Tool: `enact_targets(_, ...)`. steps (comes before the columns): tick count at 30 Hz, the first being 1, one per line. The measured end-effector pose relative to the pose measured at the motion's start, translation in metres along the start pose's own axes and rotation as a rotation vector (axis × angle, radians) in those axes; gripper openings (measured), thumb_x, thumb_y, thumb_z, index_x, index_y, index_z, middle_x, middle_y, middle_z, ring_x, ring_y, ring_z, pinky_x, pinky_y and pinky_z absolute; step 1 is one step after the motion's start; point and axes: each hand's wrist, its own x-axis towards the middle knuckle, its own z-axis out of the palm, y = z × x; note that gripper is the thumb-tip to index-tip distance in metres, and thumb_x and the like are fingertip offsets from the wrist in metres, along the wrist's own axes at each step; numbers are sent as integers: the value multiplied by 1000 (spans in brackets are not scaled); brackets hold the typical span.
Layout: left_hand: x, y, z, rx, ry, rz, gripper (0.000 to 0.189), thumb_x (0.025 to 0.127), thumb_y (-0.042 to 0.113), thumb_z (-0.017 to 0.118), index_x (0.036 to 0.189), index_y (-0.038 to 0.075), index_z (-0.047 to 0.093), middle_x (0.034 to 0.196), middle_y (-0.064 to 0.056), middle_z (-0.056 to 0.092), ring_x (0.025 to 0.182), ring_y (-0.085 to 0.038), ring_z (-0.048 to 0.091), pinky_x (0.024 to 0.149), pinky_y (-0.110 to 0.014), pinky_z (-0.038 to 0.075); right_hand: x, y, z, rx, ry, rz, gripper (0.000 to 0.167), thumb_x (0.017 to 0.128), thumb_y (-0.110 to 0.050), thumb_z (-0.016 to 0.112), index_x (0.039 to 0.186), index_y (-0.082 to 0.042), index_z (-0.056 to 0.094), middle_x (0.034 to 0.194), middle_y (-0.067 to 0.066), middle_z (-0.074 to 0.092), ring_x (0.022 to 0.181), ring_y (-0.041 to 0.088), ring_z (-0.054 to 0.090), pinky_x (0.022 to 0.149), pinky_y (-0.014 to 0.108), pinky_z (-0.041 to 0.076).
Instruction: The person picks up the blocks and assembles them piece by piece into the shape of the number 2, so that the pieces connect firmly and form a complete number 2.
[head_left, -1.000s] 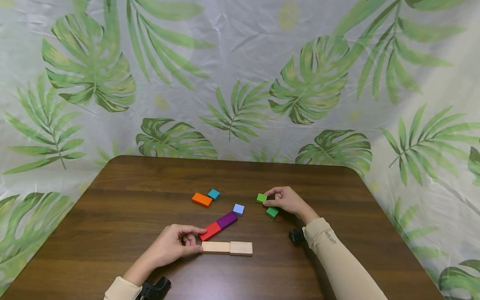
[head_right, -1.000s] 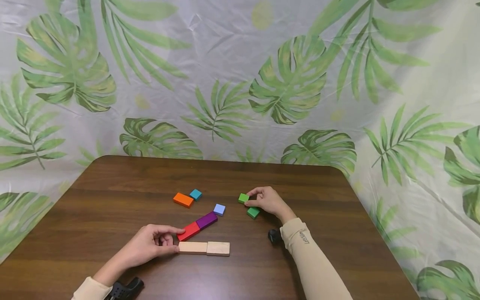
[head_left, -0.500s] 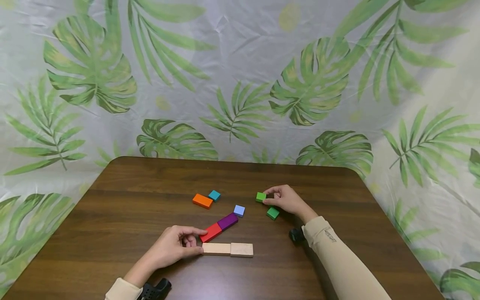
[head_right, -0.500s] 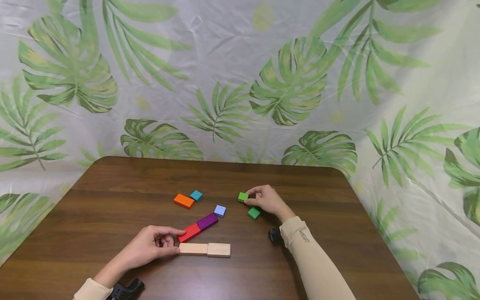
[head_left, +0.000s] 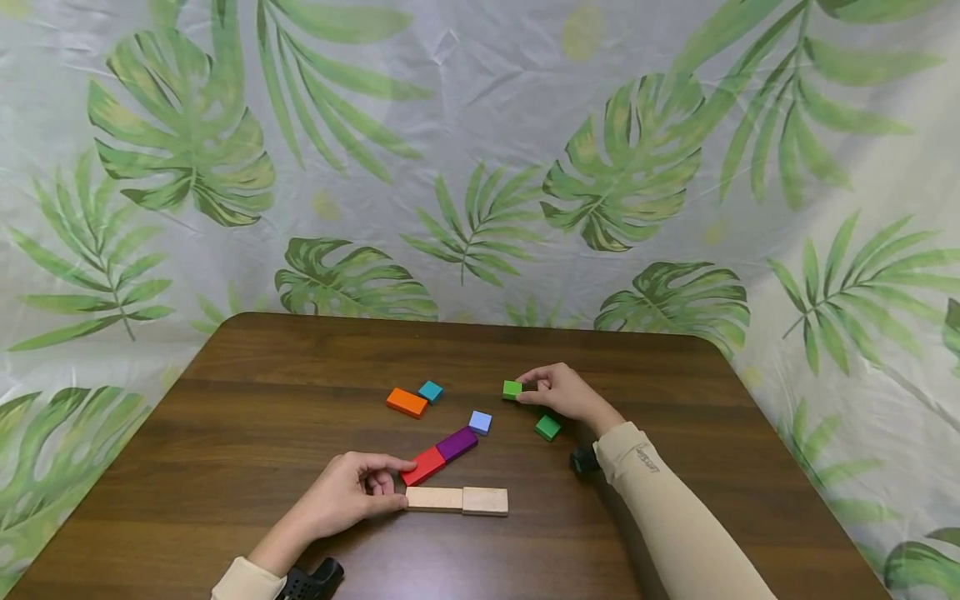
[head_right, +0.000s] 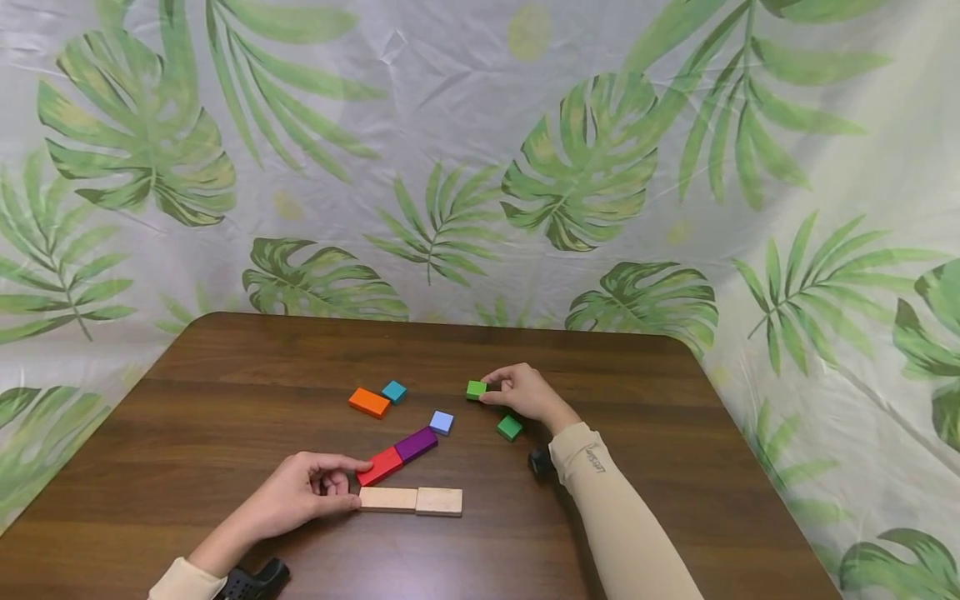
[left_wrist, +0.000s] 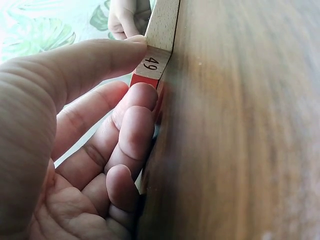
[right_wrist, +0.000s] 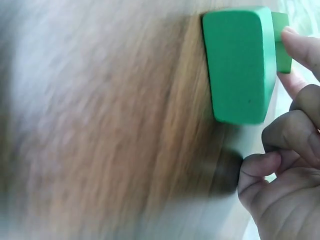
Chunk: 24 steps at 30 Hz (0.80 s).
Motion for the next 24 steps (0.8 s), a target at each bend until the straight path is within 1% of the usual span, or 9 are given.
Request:
enact_targets(6, 0, 0, 0, 2, 1, 0, 39, 87, 23, 91, 123, 12, 81, 77, 6, 67, 66, -1, 56, 59, -19, 46, 6, -4, 4, -10, -11, -11, 35, 97, -27, 81, 125, -7, 79, 59, -6, 37, 55, 12, 33, 57, 25, 30)
enact_targets(14, 0, 1, 0, 3, 5, 3, 39, 86, 23, 91, 122, 12, 81, 77, 7, 67, 66, -1, 56, 59, -19, 45, 10, -8, 6, -19, -24, -27, 35, 96, -27, 82, 126, -8, 79, 59, -6, 36, 56, 12, 31, 58, 26, 29)
enact_targets(24, 0, 0, 0, 1, 6, 6, 38, 86, 23, 91, 122, 12, 81, 76, 7, 67, 65, 0, 55, 58, -19, 45, 13, -20, 13, -18, -52, -26, 36, 98, -26, 79, 130, -10, 77, 58, -6, 35, 55, 12, 30, 59, 26, 30)
